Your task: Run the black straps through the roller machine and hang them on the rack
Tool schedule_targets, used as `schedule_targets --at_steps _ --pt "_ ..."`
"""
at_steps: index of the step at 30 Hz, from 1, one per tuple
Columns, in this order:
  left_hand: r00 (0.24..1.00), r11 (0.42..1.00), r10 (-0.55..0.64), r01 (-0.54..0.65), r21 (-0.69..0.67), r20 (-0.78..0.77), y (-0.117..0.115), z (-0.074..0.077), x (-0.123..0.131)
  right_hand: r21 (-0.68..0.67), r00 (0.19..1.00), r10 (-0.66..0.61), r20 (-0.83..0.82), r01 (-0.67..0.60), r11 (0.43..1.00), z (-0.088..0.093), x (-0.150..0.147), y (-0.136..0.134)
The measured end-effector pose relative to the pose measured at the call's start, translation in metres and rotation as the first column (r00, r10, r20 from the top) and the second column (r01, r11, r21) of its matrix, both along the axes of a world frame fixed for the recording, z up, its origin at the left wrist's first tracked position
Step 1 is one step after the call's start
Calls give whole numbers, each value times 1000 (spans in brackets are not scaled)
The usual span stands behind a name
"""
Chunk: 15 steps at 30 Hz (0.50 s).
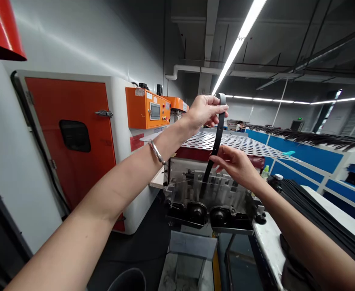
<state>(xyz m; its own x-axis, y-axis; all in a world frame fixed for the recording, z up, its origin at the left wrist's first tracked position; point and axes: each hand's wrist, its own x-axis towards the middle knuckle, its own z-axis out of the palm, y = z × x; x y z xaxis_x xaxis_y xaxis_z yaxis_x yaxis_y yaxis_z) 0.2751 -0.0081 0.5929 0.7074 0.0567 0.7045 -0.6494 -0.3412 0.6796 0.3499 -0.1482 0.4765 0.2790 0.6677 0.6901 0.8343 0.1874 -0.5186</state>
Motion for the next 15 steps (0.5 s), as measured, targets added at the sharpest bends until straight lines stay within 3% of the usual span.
schedule_targets --at_steps 9,15 --pt "999 999 32 -32 29 -7 -2 -21 0 -43 1000 17 -24 -18 999 -19 7 10" --pt "1000 999 25 -25 32 5 -3 -24 1 -62 996 -63 55 67 996 -16 8 -1"
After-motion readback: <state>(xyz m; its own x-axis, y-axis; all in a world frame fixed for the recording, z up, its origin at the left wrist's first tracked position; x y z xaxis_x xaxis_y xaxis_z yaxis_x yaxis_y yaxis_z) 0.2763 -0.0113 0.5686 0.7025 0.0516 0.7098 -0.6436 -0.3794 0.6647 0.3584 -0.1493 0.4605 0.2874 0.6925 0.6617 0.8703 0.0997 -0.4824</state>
